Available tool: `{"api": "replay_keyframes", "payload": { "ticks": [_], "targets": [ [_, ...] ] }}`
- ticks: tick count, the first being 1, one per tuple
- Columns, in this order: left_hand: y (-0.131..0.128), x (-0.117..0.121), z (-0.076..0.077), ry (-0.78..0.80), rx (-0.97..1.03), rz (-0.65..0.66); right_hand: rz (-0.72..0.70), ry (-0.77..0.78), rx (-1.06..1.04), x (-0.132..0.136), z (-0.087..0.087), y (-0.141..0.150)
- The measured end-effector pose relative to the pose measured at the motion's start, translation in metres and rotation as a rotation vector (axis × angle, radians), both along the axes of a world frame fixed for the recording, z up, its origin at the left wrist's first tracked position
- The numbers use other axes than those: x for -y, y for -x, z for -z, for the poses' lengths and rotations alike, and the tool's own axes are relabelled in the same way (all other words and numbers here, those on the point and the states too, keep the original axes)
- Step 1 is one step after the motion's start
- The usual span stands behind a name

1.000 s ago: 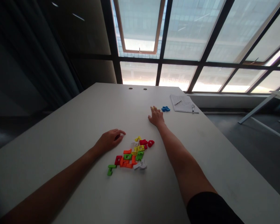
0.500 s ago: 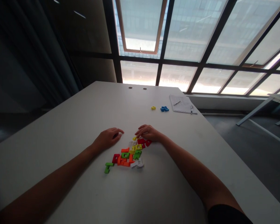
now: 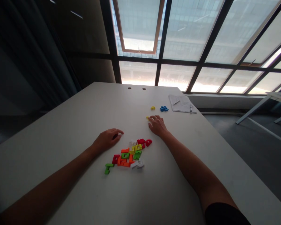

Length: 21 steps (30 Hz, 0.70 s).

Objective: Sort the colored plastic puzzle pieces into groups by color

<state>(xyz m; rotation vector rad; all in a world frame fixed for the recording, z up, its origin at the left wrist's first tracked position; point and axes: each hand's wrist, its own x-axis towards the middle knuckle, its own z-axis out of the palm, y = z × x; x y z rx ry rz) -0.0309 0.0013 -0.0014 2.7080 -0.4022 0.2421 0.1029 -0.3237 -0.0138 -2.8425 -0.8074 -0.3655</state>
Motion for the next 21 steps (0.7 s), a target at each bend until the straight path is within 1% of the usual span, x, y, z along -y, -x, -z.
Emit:
{"api": "replay_keyframes", "payload": {
  "ticks": [4,7,15,21],
  "targets": [
    [-0.001,0.000,0.002,-0.009,0.008,-0.003,0.169,0.052,-0.029,-0.001,0.001,-0.013],
    [-0.001,0.000,0.002,-0.017,0.012,-0.005,0.255,0.066,-0.035,-0.003,0.002,-0.024],
    [-0.001,0.001,-0.001,-0.009,-0.007,-0.012,0.396,0.077,-0.067,-0.007,0.001,-0.059],
    [-0.001,0.001,0.000,-0.002,-0.006,-0.005,0.397,0.050,-0.043,-0.009,0.003,-0.084]
  ]
}}
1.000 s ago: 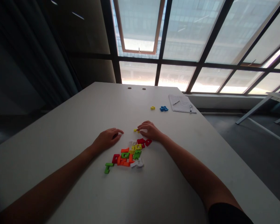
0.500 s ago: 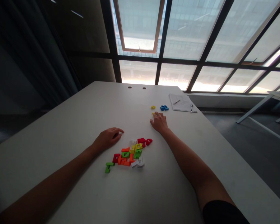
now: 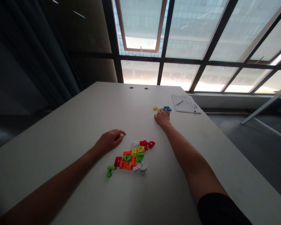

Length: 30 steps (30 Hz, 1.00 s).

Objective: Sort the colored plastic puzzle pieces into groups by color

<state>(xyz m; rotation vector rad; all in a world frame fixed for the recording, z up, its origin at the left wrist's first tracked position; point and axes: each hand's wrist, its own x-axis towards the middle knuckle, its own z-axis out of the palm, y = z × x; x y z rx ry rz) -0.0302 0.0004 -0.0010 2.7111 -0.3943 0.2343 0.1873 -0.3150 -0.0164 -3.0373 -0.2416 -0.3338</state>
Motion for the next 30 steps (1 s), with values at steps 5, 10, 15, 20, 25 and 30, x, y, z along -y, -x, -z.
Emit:
{"api": "replay_keyframes", "payload": {
  "ticks": [5,10,15,20,25,30],
  "targets": [
    [0.000,0.000,-0.001,-0.006,-0.013,0.003,0.008,-0.010,-0.005,-0.003,0.002,-0.015],
    [0.000,0.000,0.000,0.018,-0.019,0.006,0.005,-0.062,-0.002,-0.004,0.008,-0.018],
    [0.000,0.000,-0.001,0.009,-0.024,0.004,-0.013,-0.124,0.018,-0.003,0.012,-0.015],
    [0.001,0.001,-0.002,-0.001,-0.021,0.004,-0.001,-0.186,0.037,-0.001,0.011,-0.013],
    [0.001,0.001,-0.001,0.003,-0.010,0.005,-0.015,-0.183,0.001,-0.001,0.012,-0.015],
    [0.002,0.001,-0.002,0.002,-0.015,0.003,-0.035,-0.200,0.077,0.001,0.014,-0.010]
  ]
}}
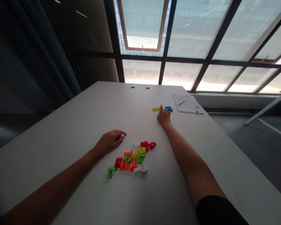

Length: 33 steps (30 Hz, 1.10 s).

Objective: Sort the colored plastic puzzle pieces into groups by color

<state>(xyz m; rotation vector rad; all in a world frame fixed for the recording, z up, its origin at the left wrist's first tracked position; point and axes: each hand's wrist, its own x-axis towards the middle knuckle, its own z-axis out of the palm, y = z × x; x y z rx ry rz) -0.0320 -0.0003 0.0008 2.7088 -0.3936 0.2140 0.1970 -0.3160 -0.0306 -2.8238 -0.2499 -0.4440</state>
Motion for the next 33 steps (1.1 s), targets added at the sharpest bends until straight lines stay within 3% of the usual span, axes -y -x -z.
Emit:
{"api": "replay_keyframes", "payload": {
  "ticks": [12,16,22,33],
  "targets": [
    [-0.0007,-0.0004,0.0019,0.001,0.010,-0.004,-0.040,0.000,-0.117,0.0021,0.0010,0.0032],
    [-0.0006,-0.0008,0.0022,0.002,0.018,-0.003,-0.069,-0.003,-0.087,0.0024,0.0016,0.0039],
    [-0.0005,-0.0006,0.0011,-0.005,0.016,-0.001,0.000,0.074,-0.124,0.0021,-0.0001,0.0015],
    [0.0000,-0.0004,0.0001,0.003,0.008,-0.005,-0.068,0.072,-0.078,0.0034,0.0031,0.0024]
  ]
}}
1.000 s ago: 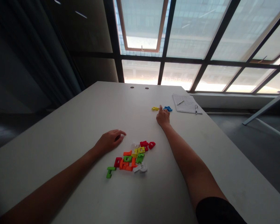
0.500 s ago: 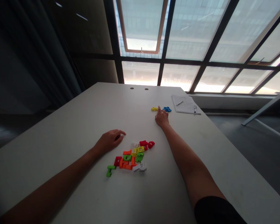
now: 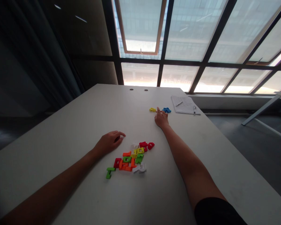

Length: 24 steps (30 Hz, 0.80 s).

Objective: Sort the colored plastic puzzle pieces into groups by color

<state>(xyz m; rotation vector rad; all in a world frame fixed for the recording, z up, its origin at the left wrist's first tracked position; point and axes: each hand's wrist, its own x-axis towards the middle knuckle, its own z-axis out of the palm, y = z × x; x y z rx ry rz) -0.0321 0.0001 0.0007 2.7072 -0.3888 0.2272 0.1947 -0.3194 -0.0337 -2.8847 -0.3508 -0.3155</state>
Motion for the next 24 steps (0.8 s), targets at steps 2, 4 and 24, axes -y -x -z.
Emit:
{"api": "replay_keyframes", "payload": {
  "ticks": [2,4,24],
  "targets": [
    [-0.0005,0.0000,0.0008,0.000,0.002,0.002,0.018,0.009,-0.018,-0.0004,0.0003,-0.0014],
    [-0.0007,0.0001,0.0013,-0.001,0.004,0.002,0.008,0.013,-0.050,-0.0009,0.0010,-0.0029],
    [-0.0006,0.0004,0.0003,-0.014,-0.001,-0.008,-0.080,-0.003,-0.100,-0.0023,-0.0018,-0.0024]
  ]
}}
